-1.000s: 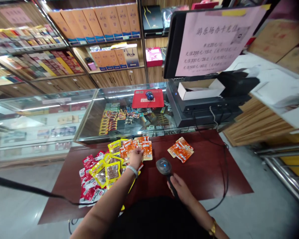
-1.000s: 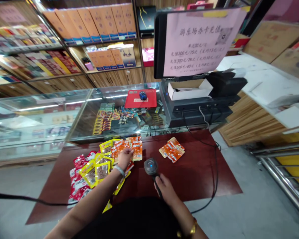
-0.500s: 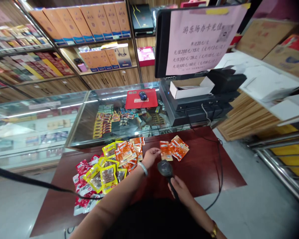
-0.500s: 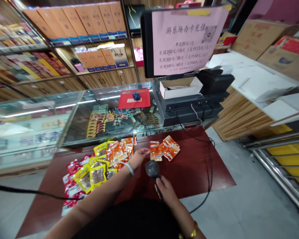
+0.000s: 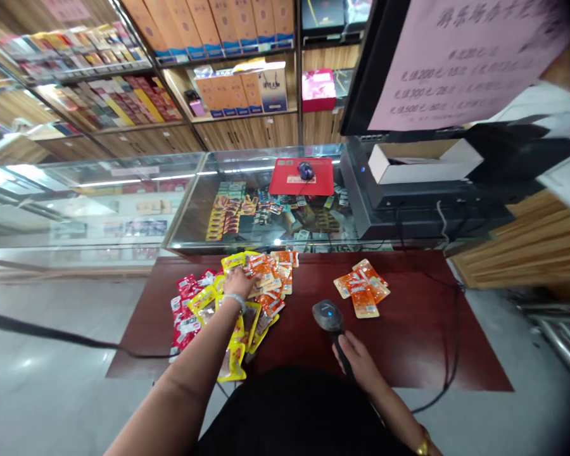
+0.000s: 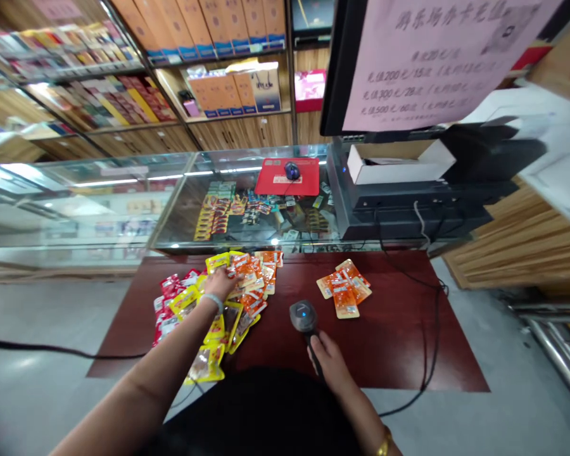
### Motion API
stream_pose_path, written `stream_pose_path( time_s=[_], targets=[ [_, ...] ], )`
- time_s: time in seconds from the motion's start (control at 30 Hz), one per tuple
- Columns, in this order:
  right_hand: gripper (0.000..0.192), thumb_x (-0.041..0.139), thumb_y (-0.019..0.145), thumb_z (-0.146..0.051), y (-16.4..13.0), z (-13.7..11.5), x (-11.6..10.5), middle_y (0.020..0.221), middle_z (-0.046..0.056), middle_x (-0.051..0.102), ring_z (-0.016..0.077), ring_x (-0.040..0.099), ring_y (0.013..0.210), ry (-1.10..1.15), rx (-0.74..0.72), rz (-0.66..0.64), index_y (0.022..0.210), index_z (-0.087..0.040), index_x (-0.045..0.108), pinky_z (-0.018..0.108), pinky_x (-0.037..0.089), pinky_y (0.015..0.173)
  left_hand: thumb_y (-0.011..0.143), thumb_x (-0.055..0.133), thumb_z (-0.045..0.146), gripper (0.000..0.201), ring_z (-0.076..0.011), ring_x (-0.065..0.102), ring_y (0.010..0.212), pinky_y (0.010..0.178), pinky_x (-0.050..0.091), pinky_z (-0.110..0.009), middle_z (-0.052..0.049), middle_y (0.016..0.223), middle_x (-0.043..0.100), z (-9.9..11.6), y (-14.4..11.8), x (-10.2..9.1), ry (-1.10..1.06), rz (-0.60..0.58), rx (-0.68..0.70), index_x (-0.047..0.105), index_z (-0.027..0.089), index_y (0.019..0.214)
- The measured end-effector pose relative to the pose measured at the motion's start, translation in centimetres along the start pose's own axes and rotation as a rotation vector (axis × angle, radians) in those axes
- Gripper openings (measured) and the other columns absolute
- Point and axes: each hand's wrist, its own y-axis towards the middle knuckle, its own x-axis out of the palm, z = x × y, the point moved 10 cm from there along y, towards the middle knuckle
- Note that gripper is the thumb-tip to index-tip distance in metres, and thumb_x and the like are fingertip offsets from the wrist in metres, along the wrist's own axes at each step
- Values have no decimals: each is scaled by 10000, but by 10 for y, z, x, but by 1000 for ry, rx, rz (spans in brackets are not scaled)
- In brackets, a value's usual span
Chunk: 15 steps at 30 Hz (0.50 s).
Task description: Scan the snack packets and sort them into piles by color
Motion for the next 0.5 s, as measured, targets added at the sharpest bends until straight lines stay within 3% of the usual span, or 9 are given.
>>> stream_pose_path(
  time_s=[0.2, 0.4, 0.5],
  targets=[
    [516, 667, 680, -694, 2, 2, 3, 561, -39, 549, 80, 429, 421, -100, 3, -16, 768, -198, 553, 192, 300, 390, 662, 649, 639, 697, -387, 486, 1200, 967, 364, -455, -245, 1202, 592, 17, 8, 8, 94, -15, 87, 583, 98, 1096],
    [488, 660, 717, -666, 8, 11, 4, 585, -39, 563, 86, 457, 440, -100, 21, -18, 852, -203, 588, 185, 322, 401, 786, 596, 474, 334, -291, 604, 1040, 896, 404, -367, -147, 1019, 690, 22, 14, 22, 86, -123, 133, 652, 177, 929],
    [499, 658, 719, -669, 9, 10, 9, 563, -55, 529, 81, 444, 440, -74, 20, -28, 886, -205, 582, 173, 307, 399, 796, 575, 501, 405, -269, 620, 1013, 856, 423, -342, -126, 1027, 689, 24, 10, 19, 61, -95, 110, 612, 193, 1056]
  ],
)
